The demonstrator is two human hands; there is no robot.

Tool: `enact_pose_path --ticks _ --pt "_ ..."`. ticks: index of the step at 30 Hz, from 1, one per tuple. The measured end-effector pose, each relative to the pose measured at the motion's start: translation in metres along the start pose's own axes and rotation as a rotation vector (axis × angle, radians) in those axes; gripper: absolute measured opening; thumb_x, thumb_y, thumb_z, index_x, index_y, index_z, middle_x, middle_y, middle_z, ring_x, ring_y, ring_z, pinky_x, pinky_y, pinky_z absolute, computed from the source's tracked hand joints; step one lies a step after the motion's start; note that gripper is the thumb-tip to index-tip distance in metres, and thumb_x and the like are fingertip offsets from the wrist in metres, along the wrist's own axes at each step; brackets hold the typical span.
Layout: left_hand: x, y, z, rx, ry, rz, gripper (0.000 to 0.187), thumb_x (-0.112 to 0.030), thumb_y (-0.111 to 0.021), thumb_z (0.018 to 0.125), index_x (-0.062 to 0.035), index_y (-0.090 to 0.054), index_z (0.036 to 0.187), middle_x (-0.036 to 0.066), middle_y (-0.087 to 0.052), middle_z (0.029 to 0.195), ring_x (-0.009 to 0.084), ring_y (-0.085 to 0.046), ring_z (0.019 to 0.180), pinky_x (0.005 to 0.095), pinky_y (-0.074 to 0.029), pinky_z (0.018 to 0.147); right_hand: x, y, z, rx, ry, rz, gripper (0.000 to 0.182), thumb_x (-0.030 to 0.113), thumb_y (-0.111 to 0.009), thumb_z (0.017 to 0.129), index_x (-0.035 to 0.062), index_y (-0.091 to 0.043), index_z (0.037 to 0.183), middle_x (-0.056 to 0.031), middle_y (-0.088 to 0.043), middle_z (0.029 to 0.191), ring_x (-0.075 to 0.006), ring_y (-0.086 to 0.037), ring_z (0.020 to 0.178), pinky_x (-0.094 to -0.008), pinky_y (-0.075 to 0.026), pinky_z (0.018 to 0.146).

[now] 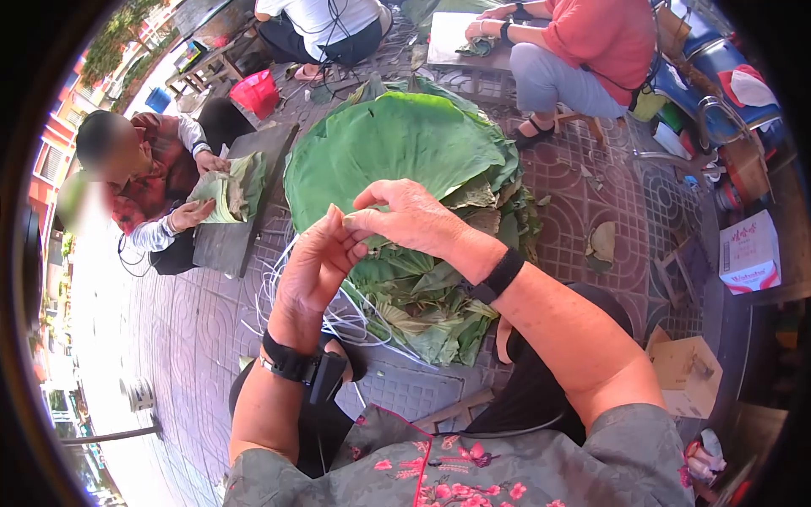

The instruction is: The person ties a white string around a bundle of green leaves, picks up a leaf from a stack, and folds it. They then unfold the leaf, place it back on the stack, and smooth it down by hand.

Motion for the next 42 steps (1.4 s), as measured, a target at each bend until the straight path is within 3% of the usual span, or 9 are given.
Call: enact_pose_path --ticks 16,25,31,37,42 --pt "0.003 0.005 0.002 -0.048 -0.047 0.029 0.027 -0.027 -0.061 0.098 -0.0027 -0.064 0.110 0.010 -0.070 0.105 0.0206 -0.068 0.097 0.0308 -0.055 0.077 -0.005 0.008 0.001 -0.070 0.028 -0.095 0.043 0.034 -0.066 0.085 -0.0046 -0.068 0.103 -0.0211 -0.070 0.097 -0.0299 -0.068 0.094 -0.0380 -0.051 0.082" --pt "-0.018 -0.002 -0.005 -0.151 -0.363 0.383 0.017 -0.018 -0.063 0.096 -0.0034 -0.062 0.104 0.005 -0.068 0.097 0.0134 -0.067 0.088 0.0263 -0.054 0.073 -0.004 -0.005 0.000 -0.089 0.051 0.012 0.033 0.025 -0.061 0.090 -0.0040 -0.067 0.106 -0.0209 -0.070 0.096 -0.0295 -0.069 0.091 -0.0373 -0.053 0.080" --pt "-0.012 0.001 -0.001 -0.098 -0.255 0.297 0.019 -0.022 -0.061 0.098 -0.0032 -0.063 0.104 0.004 -0.068 0.095 0.0129 -0.065 0.088 0.0267 -0.053 0.075 -0.005 -0.009 0.001 -0.057 0.018 0.137 0.033 0.025 -0.061 0.091 -0.0051 -0.066 0.106 -0.0176 -0.071 0.095 -0.0236 -0.068 0.090 -0.0351 -0.053 0.079" --pt "-0.008 -0.002 0.002 0.058 -0.147 0.087 0.022 -0.024 -0.059 0.099 -0.0036 -0.064 0.106 0.005 -0.068 0.100 0.0145 -0.063 0.092 0.0289 -0.052 0.078 -0.008 -0.018 0.001 0.029 -0.083 0.326 0.036 0.029 -0.064 0.093 -0.0051 -0.066 0.106 -0.0067 -0.069 0.091 -0.0102 -0.061 0.084 -0.0268 -0.050 0.074" --pt "-0.009 -0.013 -0.001 0.135 -0.122 -0.026 0.025 -0.028 -0.060 0.098 -0.0049 -0.064 0.107 0.007 -0.067 0.108 0.0160 -0.061 0.099 0.0302 -0.050 0.081 -0.010 -0.023 0.002 0.083 -0.115 0.447 0.039 0.033 -0.067 0.093 -0.0039 -0.066 0.105 -0.0025 -0.067 0.090 -0.0070 -0.058 0.081 -0.0237 -0.048 0.071"
Point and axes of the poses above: each hand's wrist, its own z-axis towards the middle knuckle, its own y-axis out of the back of the hand, x = y × z, the point moved 9 cm from there along z, towards the middle knuckle
